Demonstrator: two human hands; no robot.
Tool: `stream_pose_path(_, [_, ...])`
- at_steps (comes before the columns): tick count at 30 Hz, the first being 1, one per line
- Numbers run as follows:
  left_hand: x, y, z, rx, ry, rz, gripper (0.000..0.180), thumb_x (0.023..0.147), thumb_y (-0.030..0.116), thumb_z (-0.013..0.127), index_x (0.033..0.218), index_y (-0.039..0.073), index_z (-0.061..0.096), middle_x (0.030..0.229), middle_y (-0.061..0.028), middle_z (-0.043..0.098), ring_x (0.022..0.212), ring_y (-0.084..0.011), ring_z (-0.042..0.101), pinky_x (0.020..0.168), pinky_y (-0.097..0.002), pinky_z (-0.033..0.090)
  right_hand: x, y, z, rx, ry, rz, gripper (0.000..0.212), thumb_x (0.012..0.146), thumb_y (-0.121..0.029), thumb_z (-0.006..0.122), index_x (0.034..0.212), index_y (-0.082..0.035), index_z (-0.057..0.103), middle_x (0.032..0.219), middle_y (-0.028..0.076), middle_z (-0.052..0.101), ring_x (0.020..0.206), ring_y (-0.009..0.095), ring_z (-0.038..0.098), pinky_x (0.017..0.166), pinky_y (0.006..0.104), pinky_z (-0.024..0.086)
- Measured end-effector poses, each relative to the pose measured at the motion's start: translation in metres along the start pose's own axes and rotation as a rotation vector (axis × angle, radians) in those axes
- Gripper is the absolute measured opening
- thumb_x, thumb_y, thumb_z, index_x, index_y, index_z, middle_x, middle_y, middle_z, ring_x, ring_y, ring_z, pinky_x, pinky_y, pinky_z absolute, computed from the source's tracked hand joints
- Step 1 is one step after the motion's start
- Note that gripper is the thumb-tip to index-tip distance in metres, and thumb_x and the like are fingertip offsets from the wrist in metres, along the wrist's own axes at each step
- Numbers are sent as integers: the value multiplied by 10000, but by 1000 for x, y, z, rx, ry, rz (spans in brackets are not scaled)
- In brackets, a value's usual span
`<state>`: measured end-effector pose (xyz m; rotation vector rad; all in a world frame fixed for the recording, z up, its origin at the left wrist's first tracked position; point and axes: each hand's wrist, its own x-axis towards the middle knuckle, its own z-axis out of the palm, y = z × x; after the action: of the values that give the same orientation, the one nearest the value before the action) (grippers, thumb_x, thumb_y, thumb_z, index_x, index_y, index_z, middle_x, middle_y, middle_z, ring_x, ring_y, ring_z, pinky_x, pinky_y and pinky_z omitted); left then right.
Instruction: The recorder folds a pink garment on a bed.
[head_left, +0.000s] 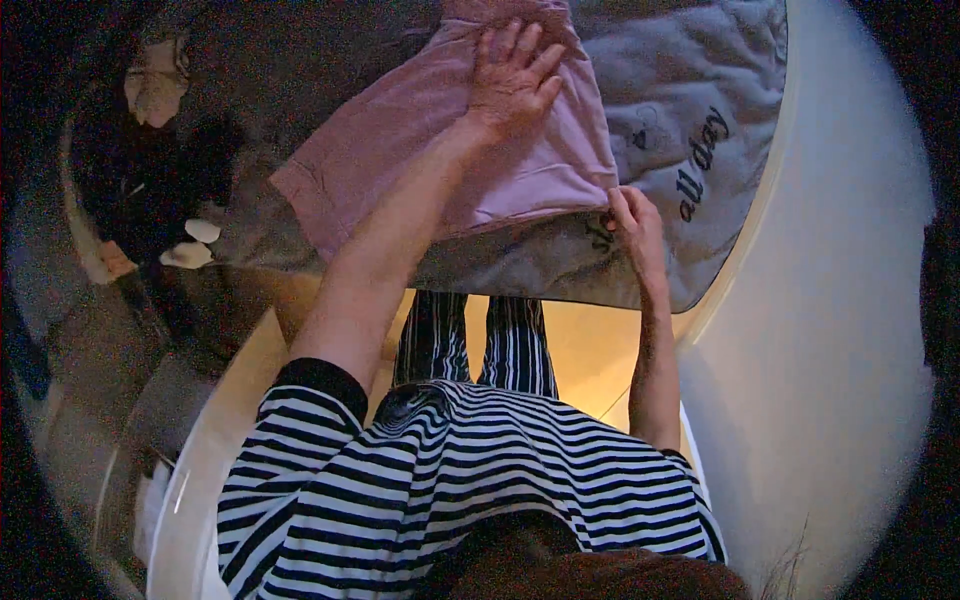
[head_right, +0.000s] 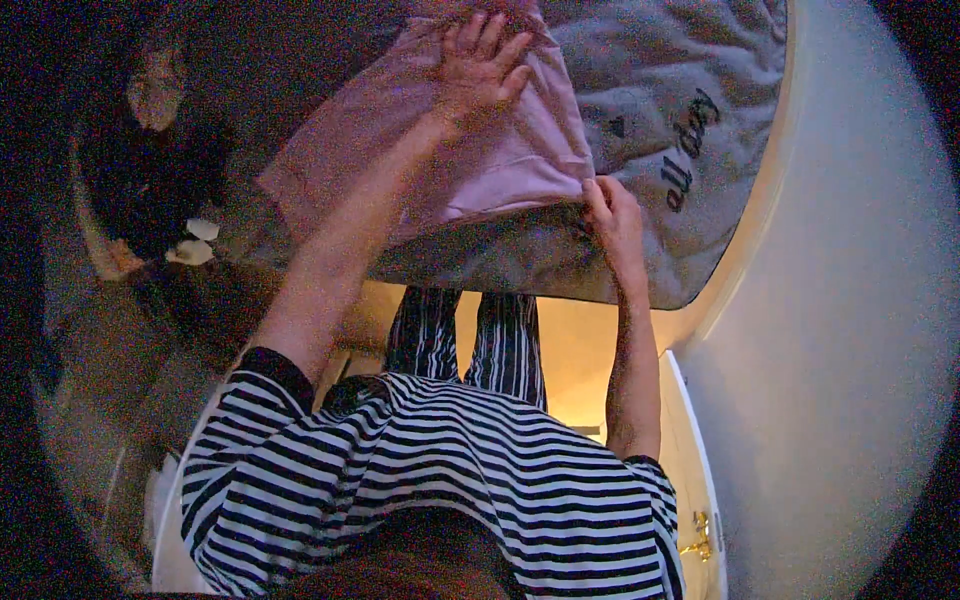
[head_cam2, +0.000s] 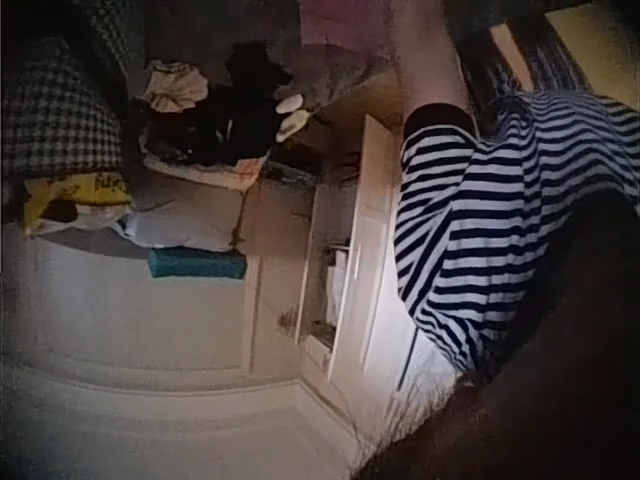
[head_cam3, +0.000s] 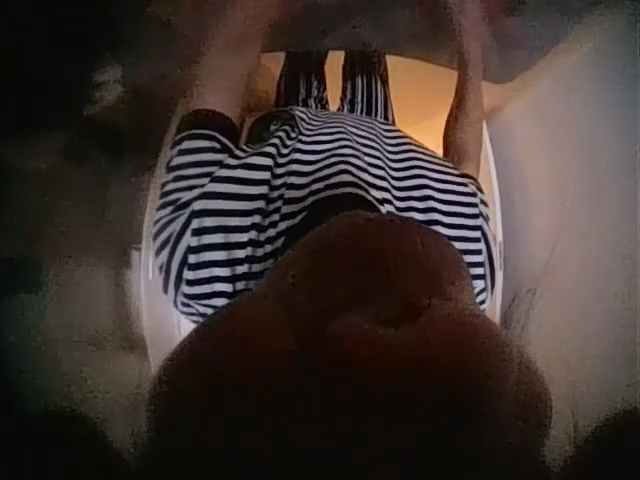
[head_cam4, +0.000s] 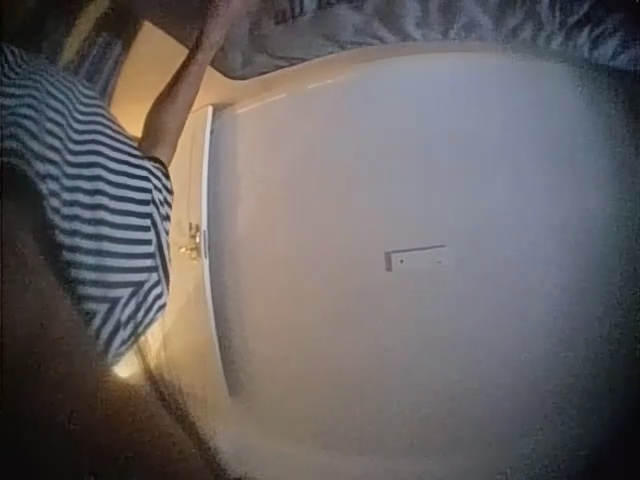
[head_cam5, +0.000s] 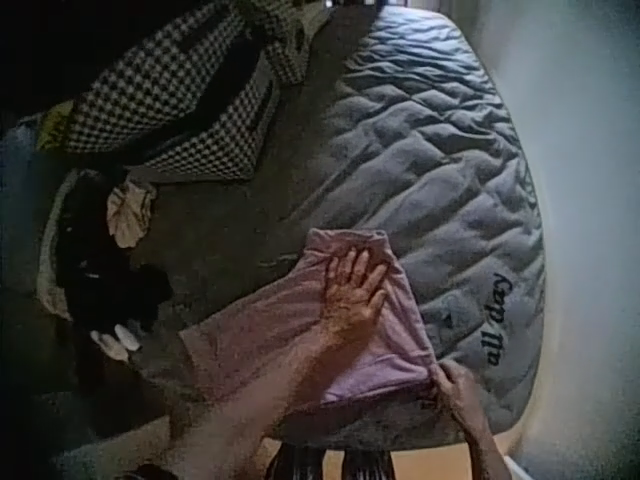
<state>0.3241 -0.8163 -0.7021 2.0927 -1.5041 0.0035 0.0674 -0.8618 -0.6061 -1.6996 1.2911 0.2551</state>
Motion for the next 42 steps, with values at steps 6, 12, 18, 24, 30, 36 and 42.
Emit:
stream_pose_path(6, [20,-9,-25,3,-11,440,414,873,275,577,1278,194,541,1409,-35,453,1352,-229,360,1103,-537,213,-2,-27,29,-84,144,-180,306,919,-323,563,1006,-39,637,887,176,661,862,322,639,747,392,470])
stream_pose_path(12, [25,-28,-5,18,-17,212,488,945,417,413,1404,249,416,1520,-87,298,1416,-295,239,1089,-627,168,-4,-2,43,-278,55,-306,217,912,-174,567,993,18,627,810,126,593,784,144,557,719,294,461])
stream_pose_path(18, [-1,-27,-51,-107,77,43,436,842,375,559,1239,197,578,1365,-85,473,1300,-299,382,1074,-589,228,-13,11,54,-10,46,-257,221,933,-171,558,916,43,609,789,24,551,727,108,485,608,260,445])
stream_pose_path(24, [-152,-143,-198,4,439,-399,311,670,263,677,927,89,702,932,-137,623,932,-369,568,837,-518,432,-29,-12,71,106,24,-201,181,935,-168,561,939,7,609,753,7,566,685,107,467,627,280,401])
stream_pose_path(30, [-223,-245,-295,74,-739,-856,468,992,279,390,1426,106,390,1093,-224,605,968,-336,602,855,-467,482,-45,-14,85,-60,2,-150,187,936,-172,545,909,4,602,734,-9,537,664,99,439,594,288,380])
stream_pose_path(36, [-221,-271,-231,179,-155,-350,477,864,442,565,1145,65,641,1125,-179,614,1070,-360,567,942,-514,421,-40,-20,119,-66,13,-220,208,939,-199,556,905,0,608,711,-15,515,659,98,417,582,280,358])
stream_pose_path(42, [-214,-232,-225,162,-207,-686,743,759,607,644,1190,5,594,1229,-222,559,1186,-356,513,987,-532,396,-54,-18,119,7,37,-242,222,939,-214,566,929,3,613,741,-2,545,676,107,454,609,285,378])
